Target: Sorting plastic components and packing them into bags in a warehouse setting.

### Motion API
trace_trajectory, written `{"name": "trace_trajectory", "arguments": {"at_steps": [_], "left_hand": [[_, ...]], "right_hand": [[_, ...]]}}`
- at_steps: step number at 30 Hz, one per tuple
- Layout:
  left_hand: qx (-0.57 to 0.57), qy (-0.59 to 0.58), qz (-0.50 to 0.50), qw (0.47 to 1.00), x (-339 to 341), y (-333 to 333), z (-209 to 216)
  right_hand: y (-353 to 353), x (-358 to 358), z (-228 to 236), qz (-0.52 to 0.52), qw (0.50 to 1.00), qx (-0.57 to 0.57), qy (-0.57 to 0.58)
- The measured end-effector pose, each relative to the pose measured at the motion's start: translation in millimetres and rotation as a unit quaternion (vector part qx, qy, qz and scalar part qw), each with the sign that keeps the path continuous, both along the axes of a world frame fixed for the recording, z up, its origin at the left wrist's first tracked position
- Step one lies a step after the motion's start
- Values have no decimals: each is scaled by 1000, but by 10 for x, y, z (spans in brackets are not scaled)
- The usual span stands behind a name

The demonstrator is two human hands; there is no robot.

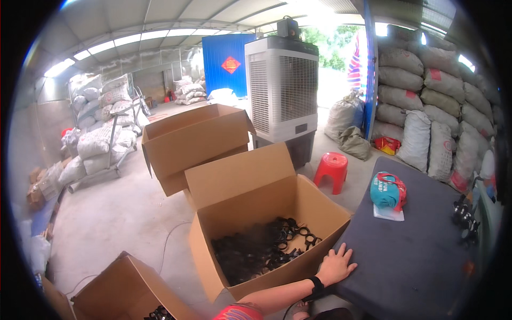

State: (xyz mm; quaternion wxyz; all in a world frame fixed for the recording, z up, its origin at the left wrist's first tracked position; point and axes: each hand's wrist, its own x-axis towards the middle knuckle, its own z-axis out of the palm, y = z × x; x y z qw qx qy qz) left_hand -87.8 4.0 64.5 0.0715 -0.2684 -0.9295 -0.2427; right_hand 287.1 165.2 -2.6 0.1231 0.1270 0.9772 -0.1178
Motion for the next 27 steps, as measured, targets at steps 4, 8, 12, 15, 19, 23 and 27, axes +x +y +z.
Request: {"name": "trace_trajectory", "arguments": {"at_steps": [4,8,12,15,19,23,27], "left_hand": [[2,11,1,1000,22,-11,8],[-6,5,-2,1000,-11,-20,-18],[-1,24,-6,1000,-26,-14,-18],[1,30,-7,1000,0,-21,-23],[-1,31,-7,999,-21,-37,-2],[6,44,-9,999,10,-16,8],[14,38,-8,999,-31,14,0]], "right_hand": [[-72,-100,136,10,999,47,-12],[167,32,-685,-10,999,4,-32],[261,99,-1320,80,983,150,67],[-132,-288,4,0,998,24,-49],[-146,-350,16,13,997,31,-62],[-120,-330,-68,12,998,15,-52],[468,256,-2238,107,984,124,73]]}}
